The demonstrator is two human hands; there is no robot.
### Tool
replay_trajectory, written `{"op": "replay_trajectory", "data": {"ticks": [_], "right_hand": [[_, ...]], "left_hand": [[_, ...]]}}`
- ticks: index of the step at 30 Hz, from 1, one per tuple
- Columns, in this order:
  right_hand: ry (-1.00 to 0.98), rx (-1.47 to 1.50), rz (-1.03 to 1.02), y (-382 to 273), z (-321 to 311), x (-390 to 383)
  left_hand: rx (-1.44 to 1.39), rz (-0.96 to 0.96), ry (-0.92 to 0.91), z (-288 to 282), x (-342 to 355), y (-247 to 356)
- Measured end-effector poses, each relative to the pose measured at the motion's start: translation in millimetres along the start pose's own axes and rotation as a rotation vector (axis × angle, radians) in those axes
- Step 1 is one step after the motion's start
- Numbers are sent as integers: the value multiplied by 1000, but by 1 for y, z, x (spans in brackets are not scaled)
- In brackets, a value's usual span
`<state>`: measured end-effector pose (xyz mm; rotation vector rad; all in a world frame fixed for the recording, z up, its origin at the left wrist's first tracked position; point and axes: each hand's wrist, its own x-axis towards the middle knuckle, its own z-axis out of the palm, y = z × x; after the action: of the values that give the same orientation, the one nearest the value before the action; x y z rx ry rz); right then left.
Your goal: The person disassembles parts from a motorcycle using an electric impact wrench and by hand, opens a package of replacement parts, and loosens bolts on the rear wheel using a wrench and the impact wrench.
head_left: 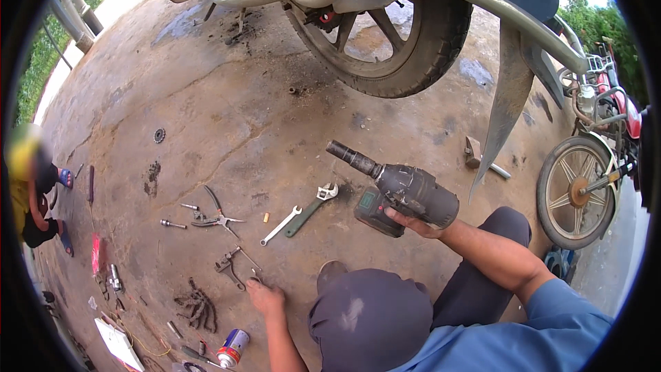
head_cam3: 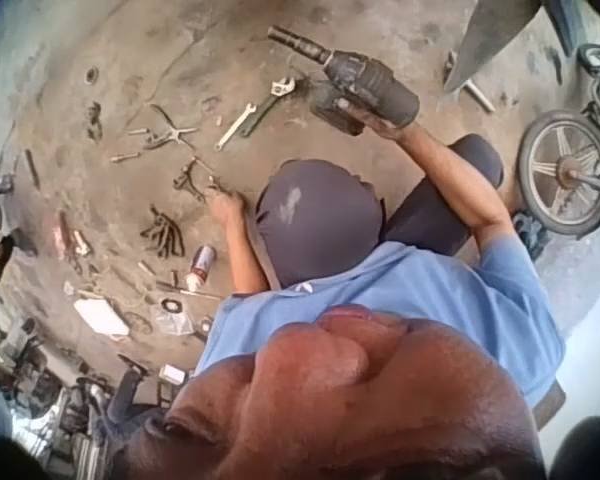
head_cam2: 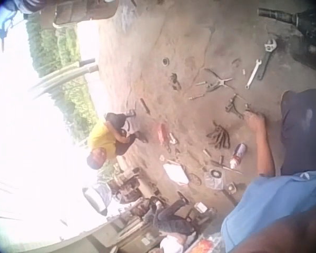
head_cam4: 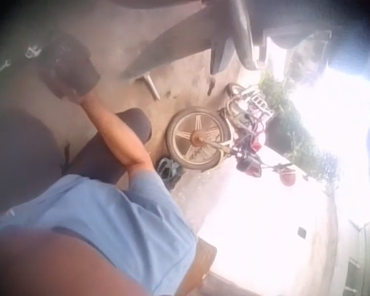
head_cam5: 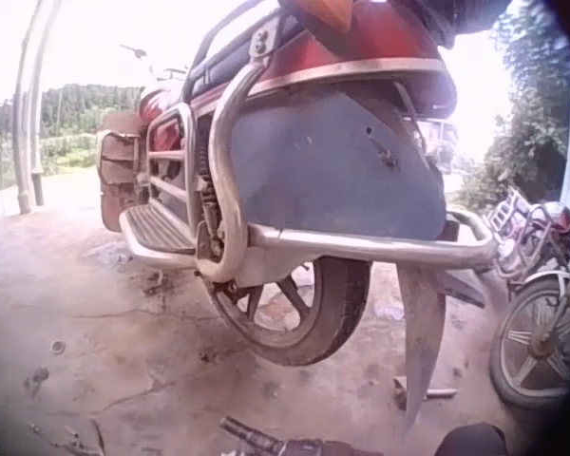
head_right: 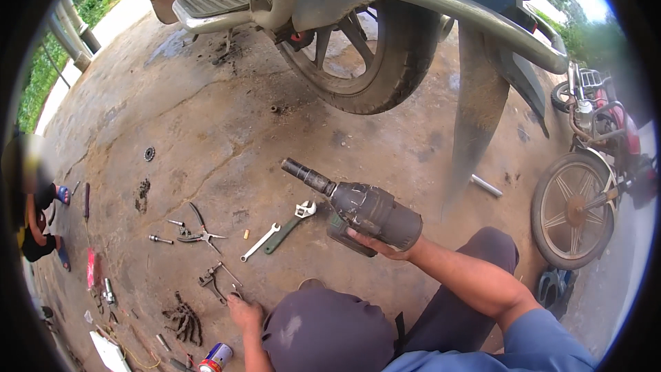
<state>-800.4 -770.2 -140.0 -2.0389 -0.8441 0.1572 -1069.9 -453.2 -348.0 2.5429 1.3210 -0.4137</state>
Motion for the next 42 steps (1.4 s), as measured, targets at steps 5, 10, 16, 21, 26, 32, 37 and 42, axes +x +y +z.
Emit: {"op": "replay_trajectory", "data": {"ticks": [5, 10, 16, 21, 26, 32, 37, 42], "right_hand": [[143, 374, 451, 22, 30, 24], [348, 574, 450, 21, 59, 62], [547, 826, 387, 39, 54, 80], [615, 798, 322, 42, 48, 83], [655, 812, 321, 52, 39, 78], [667, 895, 335, 54, 48, 84], [670, 920, 353, 72, 48, 83], [596, 936, 345, 85, 51, 84]], "left_hand": [[-237, 74, -65, -38, 11, -28], [-1207, 157, -162, -123, 76, 78], [-843, 975, 234, -207, 166, 258], [-662, 1200, 397, -257, 194, 365], [-312, 1050, 532, -269, 204, 405], [-219, 1090, 575, -278, 222, 416], [-209, 1109, 569, -273, 213, 425], [-485, 1065, 655, -234, 226, 434]]}}
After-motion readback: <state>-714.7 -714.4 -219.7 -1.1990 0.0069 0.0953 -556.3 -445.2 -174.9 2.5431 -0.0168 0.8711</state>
